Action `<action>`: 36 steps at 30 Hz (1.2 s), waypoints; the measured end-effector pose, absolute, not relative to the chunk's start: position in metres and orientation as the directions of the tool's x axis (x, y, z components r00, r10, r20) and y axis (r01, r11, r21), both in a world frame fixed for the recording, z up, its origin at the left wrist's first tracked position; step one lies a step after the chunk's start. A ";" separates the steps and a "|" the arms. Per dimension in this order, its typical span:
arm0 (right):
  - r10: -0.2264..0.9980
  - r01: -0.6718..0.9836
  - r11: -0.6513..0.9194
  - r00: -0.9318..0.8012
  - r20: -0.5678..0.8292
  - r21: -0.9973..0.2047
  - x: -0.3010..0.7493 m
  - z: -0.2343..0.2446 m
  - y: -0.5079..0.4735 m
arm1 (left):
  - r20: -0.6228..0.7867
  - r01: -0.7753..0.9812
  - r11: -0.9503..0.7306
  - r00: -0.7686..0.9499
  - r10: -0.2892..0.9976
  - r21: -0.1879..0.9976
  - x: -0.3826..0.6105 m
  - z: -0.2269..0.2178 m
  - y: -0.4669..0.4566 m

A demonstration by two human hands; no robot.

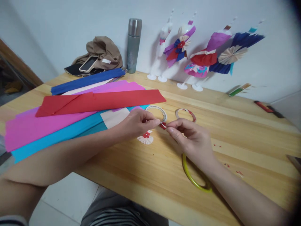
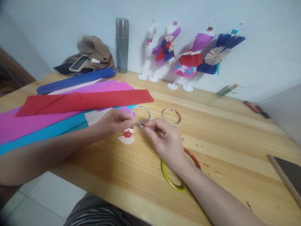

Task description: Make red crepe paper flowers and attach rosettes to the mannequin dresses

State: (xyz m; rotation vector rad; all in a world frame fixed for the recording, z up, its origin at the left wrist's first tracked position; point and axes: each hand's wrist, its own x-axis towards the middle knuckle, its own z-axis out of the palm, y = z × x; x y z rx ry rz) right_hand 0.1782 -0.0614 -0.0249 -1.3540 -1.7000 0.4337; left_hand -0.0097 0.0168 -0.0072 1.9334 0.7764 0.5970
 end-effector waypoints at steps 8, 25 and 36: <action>0.810 0.709 0.502 -0.185 0.557 -0.495 0.170 -0.015 -0.068 | -0.067 0.216 -0.119 0.696 0.715 0.969 -0.006 -0.003 0.010; 0.968 0.980 0.040 -0.087 -0.237 -0.196 0.218 0.011 -0.094 | -0.129 0.076 0.104 0.586 0.800 0.992 -0.007 0.001 0.013; 0.998 0.984 0.054 -0.061 -0.035 -0.168 0.238 -0.030 -0.138 | -0.213 -0.077 0.318 0.593 0.776 0.945 -0.004 -0.005 0.008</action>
